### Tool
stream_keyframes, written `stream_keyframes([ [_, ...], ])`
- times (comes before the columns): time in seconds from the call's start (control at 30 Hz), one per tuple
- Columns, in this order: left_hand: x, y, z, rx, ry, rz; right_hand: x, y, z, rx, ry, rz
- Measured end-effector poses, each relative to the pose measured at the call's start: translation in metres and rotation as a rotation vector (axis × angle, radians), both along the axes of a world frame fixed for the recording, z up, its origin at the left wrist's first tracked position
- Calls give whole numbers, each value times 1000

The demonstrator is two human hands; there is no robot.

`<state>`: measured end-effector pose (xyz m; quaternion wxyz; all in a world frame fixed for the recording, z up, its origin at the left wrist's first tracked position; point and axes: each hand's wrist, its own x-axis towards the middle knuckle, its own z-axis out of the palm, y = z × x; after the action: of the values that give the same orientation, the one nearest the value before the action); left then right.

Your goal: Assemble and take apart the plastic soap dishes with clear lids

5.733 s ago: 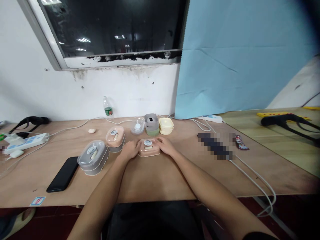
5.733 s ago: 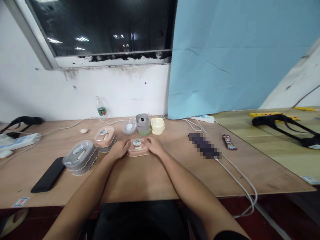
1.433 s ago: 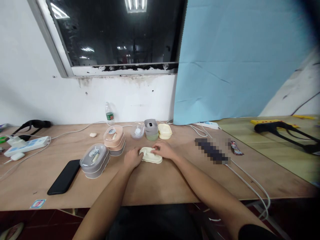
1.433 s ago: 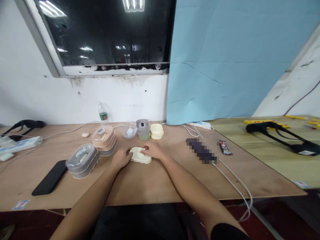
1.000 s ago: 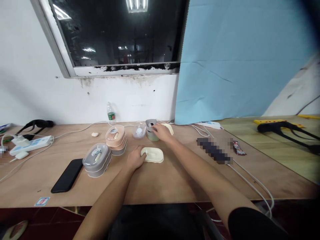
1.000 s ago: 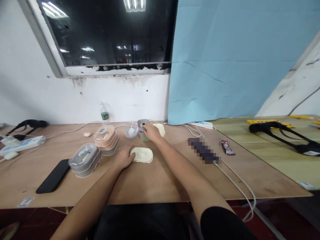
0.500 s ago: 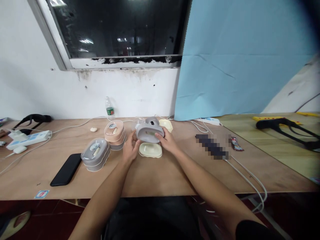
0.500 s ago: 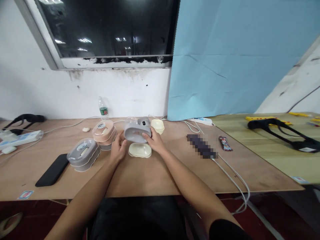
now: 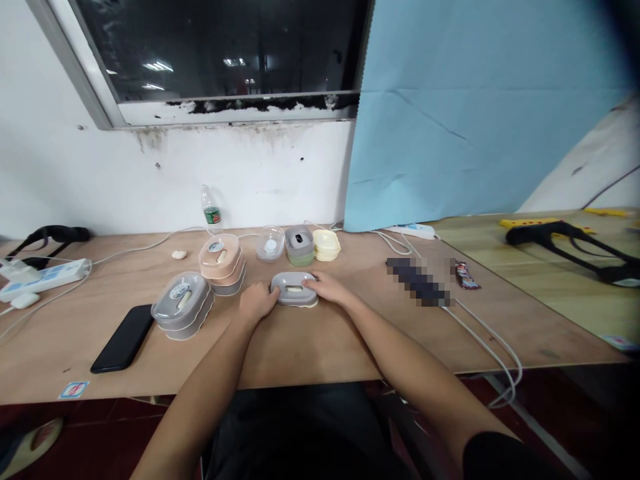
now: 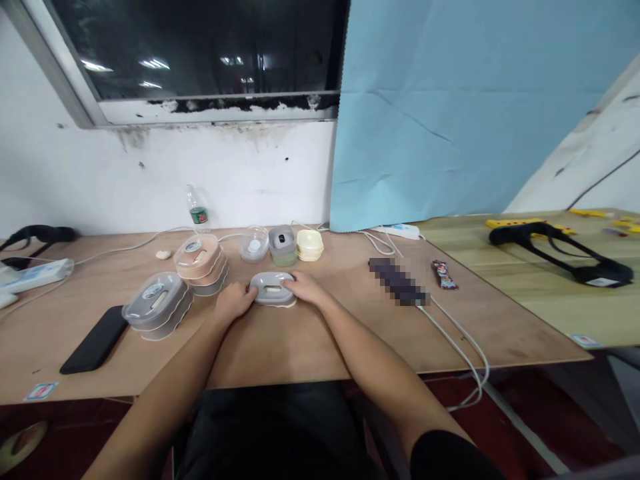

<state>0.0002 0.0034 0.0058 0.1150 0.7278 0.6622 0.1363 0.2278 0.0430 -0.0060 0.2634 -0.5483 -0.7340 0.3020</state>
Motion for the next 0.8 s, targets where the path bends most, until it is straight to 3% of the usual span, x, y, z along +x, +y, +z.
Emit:
stream_keyframes([
  [0.5,6,11,5,40,-35,-14,5,6,2,48,-204,-7],
  [0.7,13,45,18,307,-32,30,5,9,-1,95,-171,-97],
  [0.8,17,67,24,249,94,-3,5,8,-2,107,-172,-92],
])
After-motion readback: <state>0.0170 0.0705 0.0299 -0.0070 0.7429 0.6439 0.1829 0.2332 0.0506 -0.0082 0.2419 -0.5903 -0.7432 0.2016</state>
